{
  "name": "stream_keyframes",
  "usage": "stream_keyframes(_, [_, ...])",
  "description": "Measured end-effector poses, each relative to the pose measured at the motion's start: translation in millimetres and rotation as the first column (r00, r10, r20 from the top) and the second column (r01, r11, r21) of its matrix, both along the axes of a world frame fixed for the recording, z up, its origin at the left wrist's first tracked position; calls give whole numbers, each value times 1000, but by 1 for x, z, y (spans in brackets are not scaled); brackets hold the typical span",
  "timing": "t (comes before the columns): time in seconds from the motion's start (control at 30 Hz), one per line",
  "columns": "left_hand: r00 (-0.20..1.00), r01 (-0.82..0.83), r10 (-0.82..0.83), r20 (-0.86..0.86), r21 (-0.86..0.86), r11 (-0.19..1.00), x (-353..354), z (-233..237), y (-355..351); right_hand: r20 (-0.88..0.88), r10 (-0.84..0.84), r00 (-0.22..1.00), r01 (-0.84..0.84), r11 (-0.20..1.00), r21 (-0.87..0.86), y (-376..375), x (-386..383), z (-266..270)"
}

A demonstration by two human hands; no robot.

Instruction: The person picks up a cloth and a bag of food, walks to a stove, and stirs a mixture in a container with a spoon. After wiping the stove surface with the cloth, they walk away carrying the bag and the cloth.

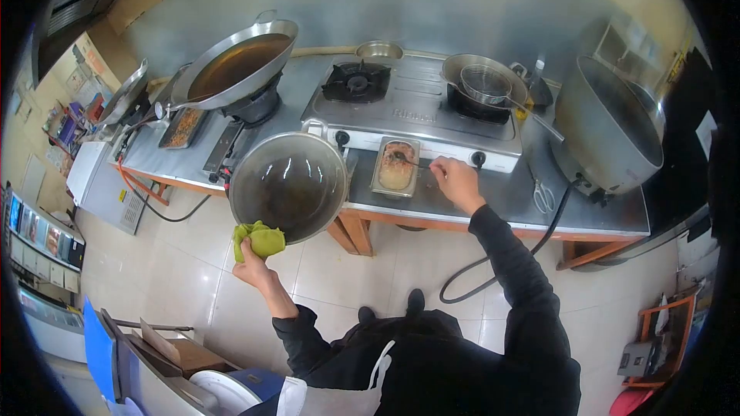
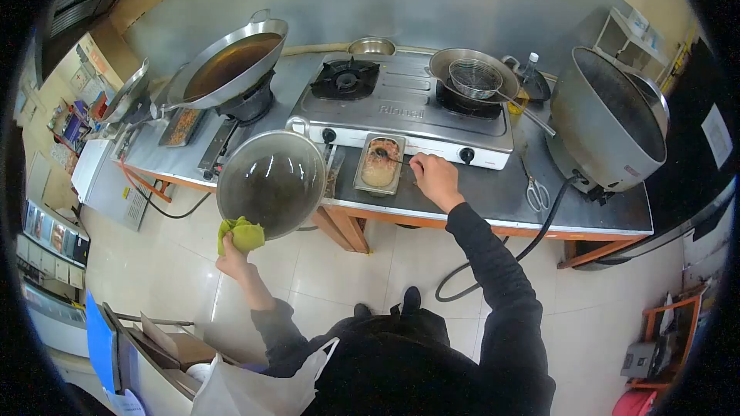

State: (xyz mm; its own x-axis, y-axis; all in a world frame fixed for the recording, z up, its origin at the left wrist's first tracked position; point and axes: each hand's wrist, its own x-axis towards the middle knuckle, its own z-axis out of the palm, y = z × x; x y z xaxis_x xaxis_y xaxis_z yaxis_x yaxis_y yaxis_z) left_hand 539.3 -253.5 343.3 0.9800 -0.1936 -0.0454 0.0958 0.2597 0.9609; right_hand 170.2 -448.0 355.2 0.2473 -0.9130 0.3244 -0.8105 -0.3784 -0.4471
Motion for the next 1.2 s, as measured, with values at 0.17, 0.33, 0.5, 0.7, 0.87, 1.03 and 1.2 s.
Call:
stream_keyframes(0.17, [1000, 13, -13, 19, 7, 1000, 1, 2, 3, -4, -45, 999, 45, 996, -72, -15, 3, -6])
stream_keyframes(0.33, [999, 27, -27, 19, -3, 1000, 7, -6, 4, -89, -89, 992, 82, 994, -76, -37, 14, -16])
stream_keyframes(0.5, [999, 29, -29, 23, -11, 1000, 10, -7, 5, -104, -19, 994, 16, 1000, -25, -31, 18, -19])
stream_keyframes(0.7, [999, 17, -15, 46, -24, 1000, 11, -9, 4, -90, -5, 996, 4, 1000, -17, -9, 16, -12])
stream_keyframes(0.87, [999, 32, -33, 43, 22, 999, 11, -8, 4, -107, -5, 994, 4, 1000, -15, 3, 14, -8])
stream_keyframes(1.03, [998, 43, -43, 49, 0, 999, 9, -8, 4, -112, 33, 993, -31, 999, 18, 15, 12, 9])
stream_keyframes(1.2, [999, 37, -37, 40, -3, 999, 6, -6, 4, -123, -9, 992, -4, 995, -98, -4, 14, 16])
